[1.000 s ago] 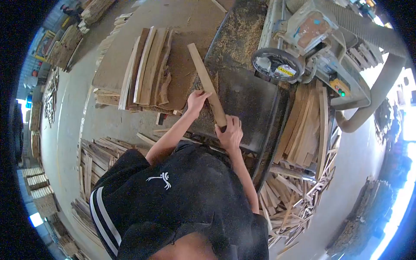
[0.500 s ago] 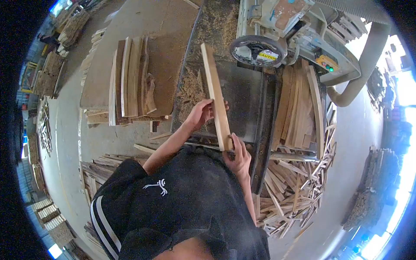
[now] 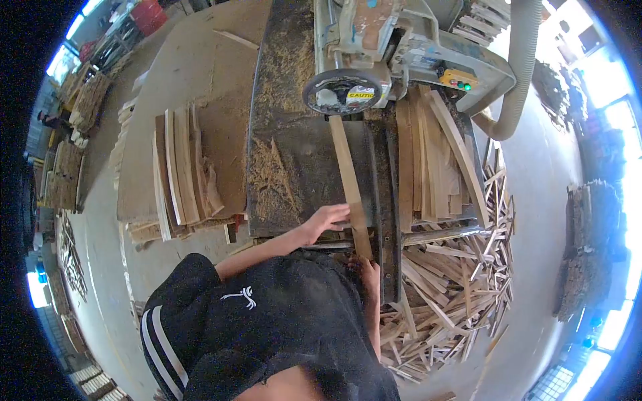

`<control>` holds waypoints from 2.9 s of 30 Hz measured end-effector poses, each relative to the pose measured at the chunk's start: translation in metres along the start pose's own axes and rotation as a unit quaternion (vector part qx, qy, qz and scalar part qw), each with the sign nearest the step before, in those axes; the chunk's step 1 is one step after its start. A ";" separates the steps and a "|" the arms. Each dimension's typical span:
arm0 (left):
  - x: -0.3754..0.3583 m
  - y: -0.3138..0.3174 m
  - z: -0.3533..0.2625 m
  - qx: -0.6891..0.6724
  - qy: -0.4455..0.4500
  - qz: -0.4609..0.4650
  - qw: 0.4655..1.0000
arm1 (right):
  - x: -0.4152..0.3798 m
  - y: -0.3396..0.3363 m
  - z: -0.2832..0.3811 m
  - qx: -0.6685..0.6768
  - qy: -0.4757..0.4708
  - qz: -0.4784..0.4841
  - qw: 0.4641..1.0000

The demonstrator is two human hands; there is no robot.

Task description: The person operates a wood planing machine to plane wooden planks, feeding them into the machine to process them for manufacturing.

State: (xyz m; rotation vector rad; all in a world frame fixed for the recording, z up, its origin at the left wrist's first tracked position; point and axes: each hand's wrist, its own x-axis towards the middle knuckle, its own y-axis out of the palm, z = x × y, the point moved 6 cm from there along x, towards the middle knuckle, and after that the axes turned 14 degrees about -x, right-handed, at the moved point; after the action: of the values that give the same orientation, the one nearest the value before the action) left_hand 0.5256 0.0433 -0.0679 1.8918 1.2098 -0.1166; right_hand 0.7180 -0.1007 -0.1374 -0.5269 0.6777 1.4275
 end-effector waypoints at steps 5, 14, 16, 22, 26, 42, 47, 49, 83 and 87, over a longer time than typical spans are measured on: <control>0.007 0.021 -0.001 0.054 0.030 0.039 0.997 | 0.007 0.000 -0.017 0.028 0.026 -0.032 0.999; 0.034 -0.002 -0.012 -0.031 0.089 0.071 0.993 | 0.013 0.015 0.016 -0.023 0.037 -0.063 0.997; 0.029 -0.007 -0.017 -0.044 0.105 0.064 0.991 | 0.022 0.018 0.014 -0.010 0.035 -0.071 0.997; 0.000 -0.026 -0.019 -0.026 0.083 -0.010 0.996 | 0.043 0.026 0.027 0.019 -0.008 -0.057 0.998; -0.009 -0.039 -0.028 -0.006 0.119 -0.037 0.992 | 0.066 0.032 0.037 0.047 -0.015 -0.066 0.997; 0.015 -0.026 -0.028 0.035 0.102 0.025 0.994 | 0.086 0.055 0.068 0.073 -0.044 -0.087 0.993; 0.020 -0.017 -0.019 0.049 0.086 0.036 0.994 | 0.099 0.069 0.098 0.075 -0.058 -0.102 0.990; 0.020 -0.021 -0.016 0.018 0.084 0.020 0.996 | 0.111 0.072 0.108 0.041 -0.069 -0.138 0.987; -0.254 -0.281 -0.127 0.507 0.166 -0.738 0.414 | 0.094 0.087 0.120 0.067 -0.093 -0.171 0.979; -0.264 -0.257 -0.130 0.447 0.185 -0.752 0.447 | 0.089 0.094 0.128 0.022 -0.110 -0.205 0.972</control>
State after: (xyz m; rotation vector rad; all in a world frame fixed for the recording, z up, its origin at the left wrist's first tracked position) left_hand 0.1420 -0.0089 -0.0146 0.6750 3.2461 -1.6191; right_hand 0.6397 0.0601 -0.1023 -0.4366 0.3923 1.0588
